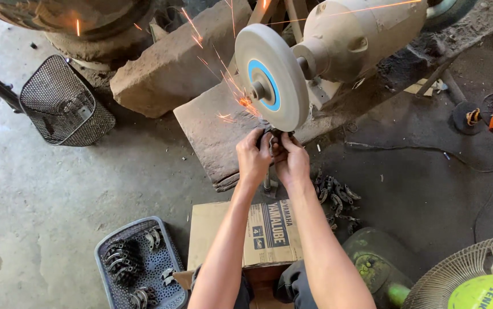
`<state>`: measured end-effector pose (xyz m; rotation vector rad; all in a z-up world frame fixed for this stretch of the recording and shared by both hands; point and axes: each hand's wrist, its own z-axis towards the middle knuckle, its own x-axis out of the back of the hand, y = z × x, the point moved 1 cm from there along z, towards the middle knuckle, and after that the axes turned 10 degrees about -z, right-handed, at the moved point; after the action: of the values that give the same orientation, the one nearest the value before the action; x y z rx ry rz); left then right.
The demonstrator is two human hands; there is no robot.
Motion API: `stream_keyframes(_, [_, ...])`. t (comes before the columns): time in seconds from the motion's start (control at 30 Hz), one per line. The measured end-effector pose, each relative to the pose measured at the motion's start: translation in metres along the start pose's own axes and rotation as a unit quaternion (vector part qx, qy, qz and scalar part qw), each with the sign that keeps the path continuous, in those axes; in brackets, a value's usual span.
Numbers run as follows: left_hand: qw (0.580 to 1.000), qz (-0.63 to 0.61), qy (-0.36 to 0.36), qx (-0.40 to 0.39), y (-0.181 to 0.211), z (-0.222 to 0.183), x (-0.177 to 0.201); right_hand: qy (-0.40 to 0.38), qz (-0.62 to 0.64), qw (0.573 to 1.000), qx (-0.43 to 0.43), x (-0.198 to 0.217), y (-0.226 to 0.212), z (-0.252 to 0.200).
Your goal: Grind metal motorcycle brake shoes using a bench grinder to smooth the edges or surfaces.
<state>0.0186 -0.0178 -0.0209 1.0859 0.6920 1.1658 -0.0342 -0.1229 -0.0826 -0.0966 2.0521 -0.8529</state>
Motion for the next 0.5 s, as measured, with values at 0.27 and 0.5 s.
stream_keyframes(0.27, [1.000, -0.012, -0.003, -0.010, -0.004, -0.001, -0.011, -0.015, -0.001, 1.000, 0.020, 0.013, -0.004, 0.007])
stream_keyframes(0.5, [1.000, -0.009, 0.001, 0.008, 0.000, -0.005, 0.014, -0.015, -0.049, 0.999, 0.013, -0.006, 0.003, -0.006])
